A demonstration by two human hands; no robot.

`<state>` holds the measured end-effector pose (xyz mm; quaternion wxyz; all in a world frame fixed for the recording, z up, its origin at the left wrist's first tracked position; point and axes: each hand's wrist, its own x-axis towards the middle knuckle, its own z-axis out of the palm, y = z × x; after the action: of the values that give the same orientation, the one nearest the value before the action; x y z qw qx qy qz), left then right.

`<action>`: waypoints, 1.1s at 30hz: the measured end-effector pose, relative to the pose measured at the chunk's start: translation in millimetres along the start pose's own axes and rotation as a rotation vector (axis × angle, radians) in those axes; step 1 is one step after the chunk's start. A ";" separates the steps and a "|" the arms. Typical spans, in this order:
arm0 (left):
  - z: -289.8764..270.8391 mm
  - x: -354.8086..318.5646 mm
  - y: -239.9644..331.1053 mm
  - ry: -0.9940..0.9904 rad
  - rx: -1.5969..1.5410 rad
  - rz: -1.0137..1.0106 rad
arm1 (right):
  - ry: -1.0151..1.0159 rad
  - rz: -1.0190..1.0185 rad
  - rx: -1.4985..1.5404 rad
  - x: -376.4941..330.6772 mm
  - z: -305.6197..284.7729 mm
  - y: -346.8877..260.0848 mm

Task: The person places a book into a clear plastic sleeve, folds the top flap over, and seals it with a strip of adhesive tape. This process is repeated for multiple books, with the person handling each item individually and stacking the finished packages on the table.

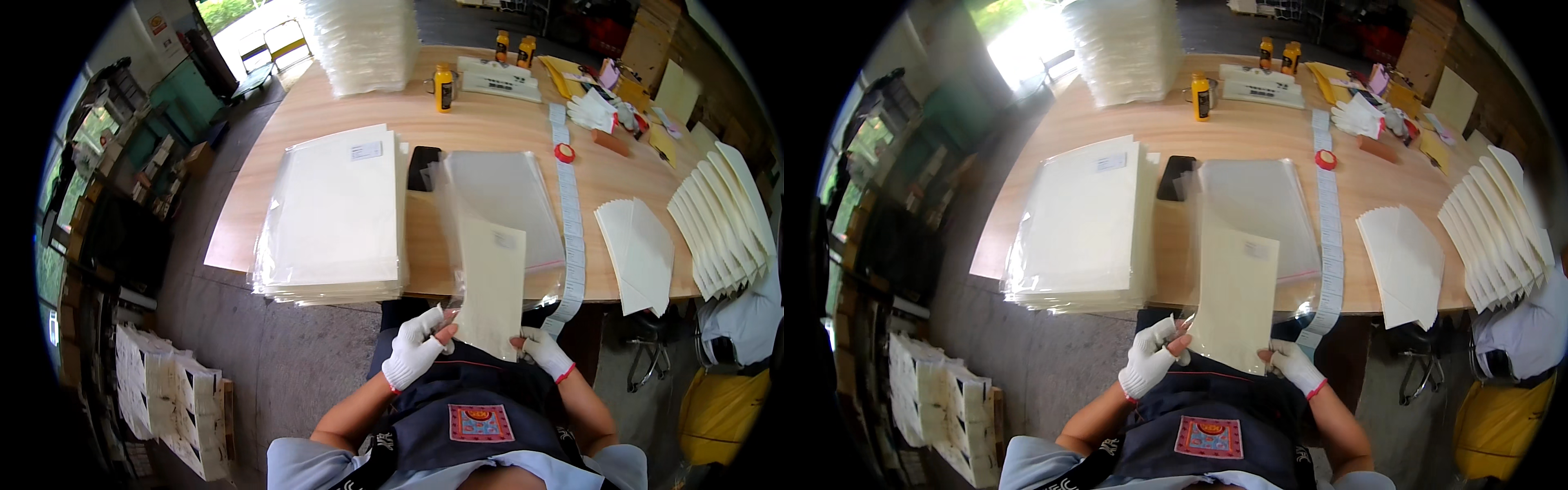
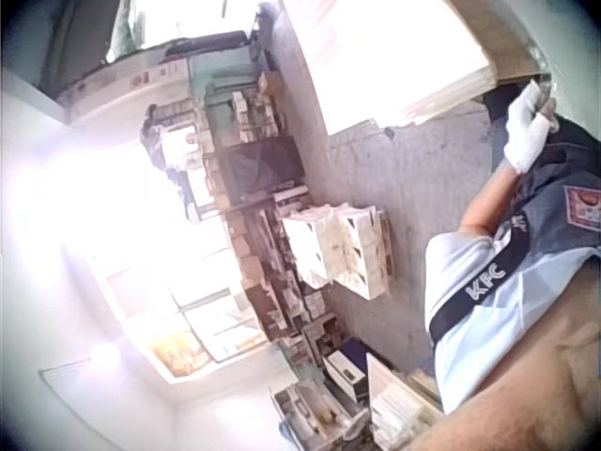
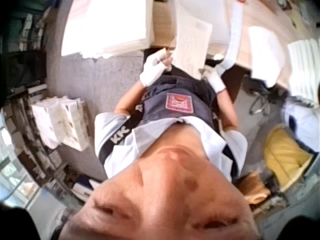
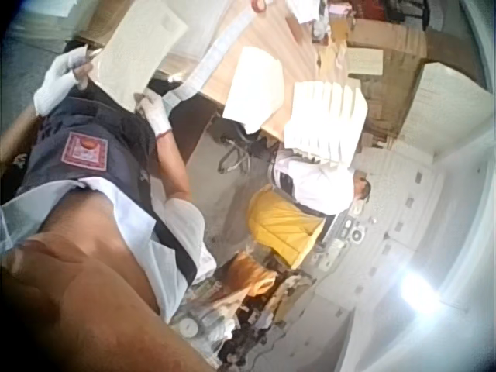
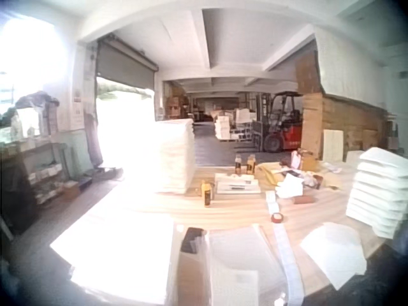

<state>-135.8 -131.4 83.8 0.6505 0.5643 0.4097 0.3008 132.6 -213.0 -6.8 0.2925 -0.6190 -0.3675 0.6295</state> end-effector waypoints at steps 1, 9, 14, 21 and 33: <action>-3.6 -3.2 13.5 0.044 0.040 0.087 | -0.008 -0.041 0.065 4.9 6.6 -9.6; -114.4 -25.0 83.0 0.825 0.289 0.605 | -0.041 -0.463 0.124 72.6 84.2 -183.3; -192.7 -20.8 58.8 0.995 0.957 0.374 | -0.068 -0.654 -0.183 122.3 127.2 -205.4; -211.5 -7.9 -76.5 1.364 0.045 0.525 | -0.028 -0.551 0.333 72.3 63.4 -157.6; 1.2 19.8 -97.9 0.192 0.844 0.714 | 0.991 -0.181 0.844 -44.8 -197.8 21.9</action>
<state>-132.2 -132.9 -16.0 0.1858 0.8495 0.3355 0.3624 334.0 -242.2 7.7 0.6966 -0.6343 0.0389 0.3329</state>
